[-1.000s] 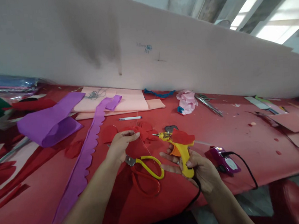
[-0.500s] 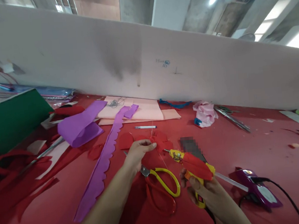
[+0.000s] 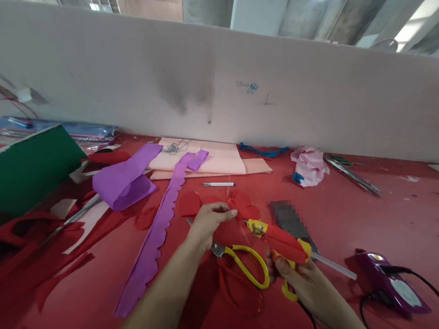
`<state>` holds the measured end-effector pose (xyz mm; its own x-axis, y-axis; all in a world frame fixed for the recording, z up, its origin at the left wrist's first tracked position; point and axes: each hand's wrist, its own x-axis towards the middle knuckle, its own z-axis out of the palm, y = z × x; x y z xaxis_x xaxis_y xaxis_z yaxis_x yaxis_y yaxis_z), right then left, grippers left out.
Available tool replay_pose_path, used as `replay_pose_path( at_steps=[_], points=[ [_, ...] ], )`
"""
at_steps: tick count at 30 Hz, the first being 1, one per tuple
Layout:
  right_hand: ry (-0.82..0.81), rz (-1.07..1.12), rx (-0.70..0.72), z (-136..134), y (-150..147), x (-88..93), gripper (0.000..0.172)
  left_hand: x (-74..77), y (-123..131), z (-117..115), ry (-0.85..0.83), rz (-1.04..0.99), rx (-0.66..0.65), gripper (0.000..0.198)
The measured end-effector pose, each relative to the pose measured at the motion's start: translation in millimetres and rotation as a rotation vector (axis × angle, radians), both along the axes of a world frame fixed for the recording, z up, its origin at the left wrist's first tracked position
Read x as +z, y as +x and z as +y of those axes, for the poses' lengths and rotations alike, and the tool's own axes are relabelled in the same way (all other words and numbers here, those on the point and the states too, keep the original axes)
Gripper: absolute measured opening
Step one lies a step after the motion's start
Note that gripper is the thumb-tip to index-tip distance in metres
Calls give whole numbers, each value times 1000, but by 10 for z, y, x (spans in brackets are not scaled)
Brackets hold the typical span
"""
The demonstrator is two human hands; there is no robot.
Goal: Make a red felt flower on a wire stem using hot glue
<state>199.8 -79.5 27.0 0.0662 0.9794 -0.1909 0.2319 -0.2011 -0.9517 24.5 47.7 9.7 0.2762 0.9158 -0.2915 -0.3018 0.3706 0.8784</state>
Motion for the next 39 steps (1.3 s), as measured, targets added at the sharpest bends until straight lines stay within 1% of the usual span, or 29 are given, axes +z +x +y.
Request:
replay_pose_path(
  at_steps=[3,7,13,21,26,29,31,33,36,39],
  points=[
    [-11,-4,13,6,7,-2,35,11,3,-2,-5,-3,2,33],
    [3,-34,-6,14,16,-6,32,24,4,-5,-14,-12,4,35],
    [-13,-73,-8,-2,26,3,32,23,0,-10,-26,-13,7,34],
    [60,-233,13,12,29,64,32,15,-4,-3,0,6,5,30],
    [119,-298,103,29,29,116,30,-11,-6,3,10,11,7,29],
    [136,-322,94,28,27,118,27,-6,-5,3,13,21,12,30],
    [146,-347,80,21,37,100,29,7,-2,2,10,20,11,31],
    [141,-376,95,10,53,79,32,16,-1,1,17,20,12,32],
    [117,-411,125,-8,63,72,31,14,-1,2,28,24,10,32],
    [99,-385,106,-12,41,94,32,3,-3,4,16,20,-8,32]
  ],
)
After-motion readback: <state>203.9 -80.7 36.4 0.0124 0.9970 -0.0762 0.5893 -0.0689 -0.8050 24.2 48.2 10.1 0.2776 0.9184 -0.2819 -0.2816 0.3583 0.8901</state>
